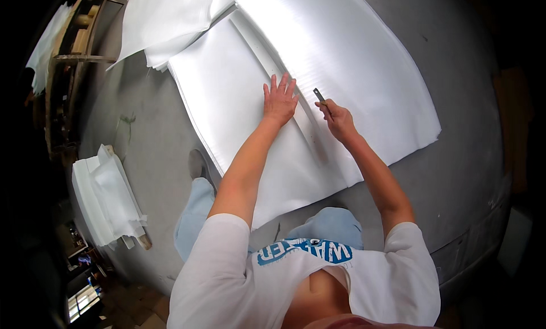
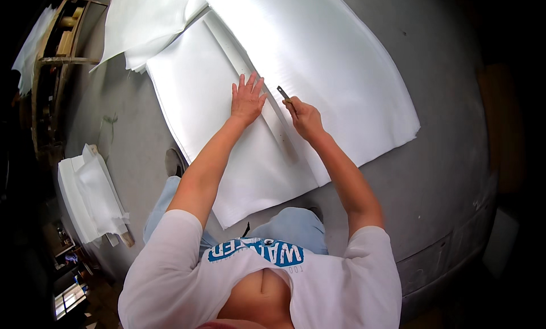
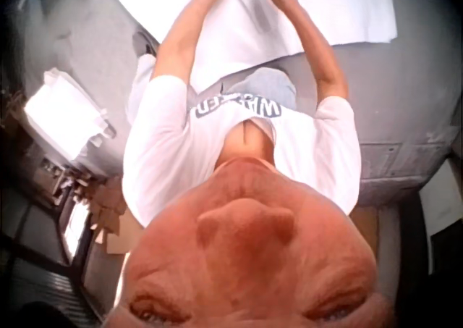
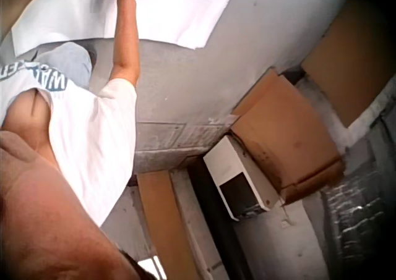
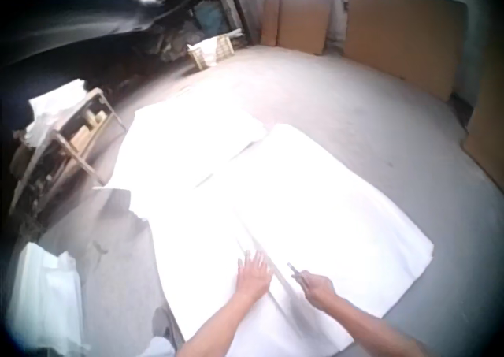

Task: The person uses a utility knife and a straight edge to cut large white foam sheets into smaller rectangular pieces. They repeatedly measure, score, and snap the foam, then stack the finished pieces on a wooden pallet in a workshop environment.

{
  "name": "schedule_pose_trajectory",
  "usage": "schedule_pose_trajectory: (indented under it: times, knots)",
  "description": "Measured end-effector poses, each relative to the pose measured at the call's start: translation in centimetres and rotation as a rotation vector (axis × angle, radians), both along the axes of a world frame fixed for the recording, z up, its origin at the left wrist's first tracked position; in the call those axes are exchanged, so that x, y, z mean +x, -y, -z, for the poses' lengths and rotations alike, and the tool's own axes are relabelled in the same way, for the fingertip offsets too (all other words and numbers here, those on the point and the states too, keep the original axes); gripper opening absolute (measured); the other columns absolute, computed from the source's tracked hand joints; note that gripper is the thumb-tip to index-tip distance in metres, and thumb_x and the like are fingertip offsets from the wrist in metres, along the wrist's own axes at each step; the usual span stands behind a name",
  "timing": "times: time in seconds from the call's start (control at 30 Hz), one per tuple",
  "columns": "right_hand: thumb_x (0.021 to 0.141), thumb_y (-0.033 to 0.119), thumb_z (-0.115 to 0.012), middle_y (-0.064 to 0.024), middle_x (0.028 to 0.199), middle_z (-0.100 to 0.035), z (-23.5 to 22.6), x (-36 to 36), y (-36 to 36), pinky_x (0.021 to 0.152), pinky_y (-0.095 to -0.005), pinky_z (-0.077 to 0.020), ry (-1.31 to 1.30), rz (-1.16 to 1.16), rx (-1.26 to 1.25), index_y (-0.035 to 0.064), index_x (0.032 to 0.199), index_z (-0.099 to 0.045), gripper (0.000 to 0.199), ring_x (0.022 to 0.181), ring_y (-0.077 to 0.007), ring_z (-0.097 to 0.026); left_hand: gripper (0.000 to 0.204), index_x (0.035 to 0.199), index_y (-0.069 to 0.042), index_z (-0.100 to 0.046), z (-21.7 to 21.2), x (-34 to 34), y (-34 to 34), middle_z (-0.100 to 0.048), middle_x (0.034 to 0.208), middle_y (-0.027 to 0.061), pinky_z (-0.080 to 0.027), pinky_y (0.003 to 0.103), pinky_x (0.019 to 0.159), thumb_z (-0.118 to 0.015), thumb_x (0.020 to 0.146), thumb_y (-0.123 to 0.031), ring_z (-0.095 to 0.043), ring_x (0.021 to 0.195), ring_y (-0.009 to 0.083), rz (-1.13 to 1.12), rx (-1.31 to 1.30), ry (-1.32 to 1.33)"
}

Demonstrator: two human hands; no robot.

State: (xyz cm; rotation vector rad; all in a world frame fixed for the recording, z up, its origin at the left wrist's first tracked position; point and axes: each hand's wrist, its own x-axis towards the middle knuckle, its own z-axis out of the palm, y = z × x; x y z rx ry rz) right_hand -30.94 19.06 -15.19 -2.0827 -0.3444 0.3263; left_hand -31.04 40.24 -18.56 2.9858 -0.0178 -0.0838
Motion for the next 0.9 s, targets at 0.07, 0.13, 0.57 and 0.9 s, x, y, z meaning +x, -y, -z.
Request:
schedule_pose_trajectory:
  times: [0.07,0.13,0.57,0.9]
  knots:
    - [0.098,0.025,-0.050,-0.0102,0.075,-0.064,1.2,2.0,-1.5,0.061,-0.0389,-0.0475,0.076,-0.067,-0.205,0.0122,0.098,-0.057,0.015,0.071,-0.0284,-0.063,0.048,0.139,-0.017,-0.042,-0.6,0.4,-0.7,-0.029,0.152,0.0050,-0.019,0.057,0.113,-0.045,0.097,-0.039,-0.020,0.141,0.0366,0.089,0.072,-0.046]
    - [0.099,0.035,-0.046,-0.0076,0.081,-0.068,1.5,4.1,0.0,0.063,-0.0422,-0.0469,0.070,-0.077,-0.385,0.0141,0.097,-0.055,0.023,0.075,-0.0317,-0.063,0.046,0.138,-0.017,-0.043,-1.9,1.2,-0.4,-0.030,0.151,0.0043,-0.021,0.057,0.112,-0.044,0.097,-0.038,-0.023,0.140,0.0363,0.152,0.174,-0.124]
    - [0.099,0.035,-0.045,-0.0003,0.086,-0.071,-3.8,8.3,1.5,0.063,-0.0329,-0.0468,-0.295,0.152,-0.436,0.0132,0.101,-0.060,0.026,0.066,-0.0181,-0.060,0.042,0.125,-0.012,-0.053,-6.3,12.5,-8.7,-0.054,0.124,0.0058,-0.042,0.043,0.090,-0.061,0.089,-0.031,-0.053,0.109,0.0269,0.113,-0.115,0.182]
    - [0.098,0.023,-0.043,-0.0183,0.071,-0.062,-11.0,17.3,-15.8,0.060,-0.0472,-0.0451,-0.015,0.062,-0.616,0.0036,0.096,-0.050,0.020,0.066,-0.0383,-0.059,0.090,0.140,0.003,-0.032,-6.0,30.3,-20.1,-0.037,0.144,0.0132,-0.020,0.053,0.110,-0.057,0.084,-0.063,-0.029,0.135,0.0362,-0.215,-0.079,-0.108]
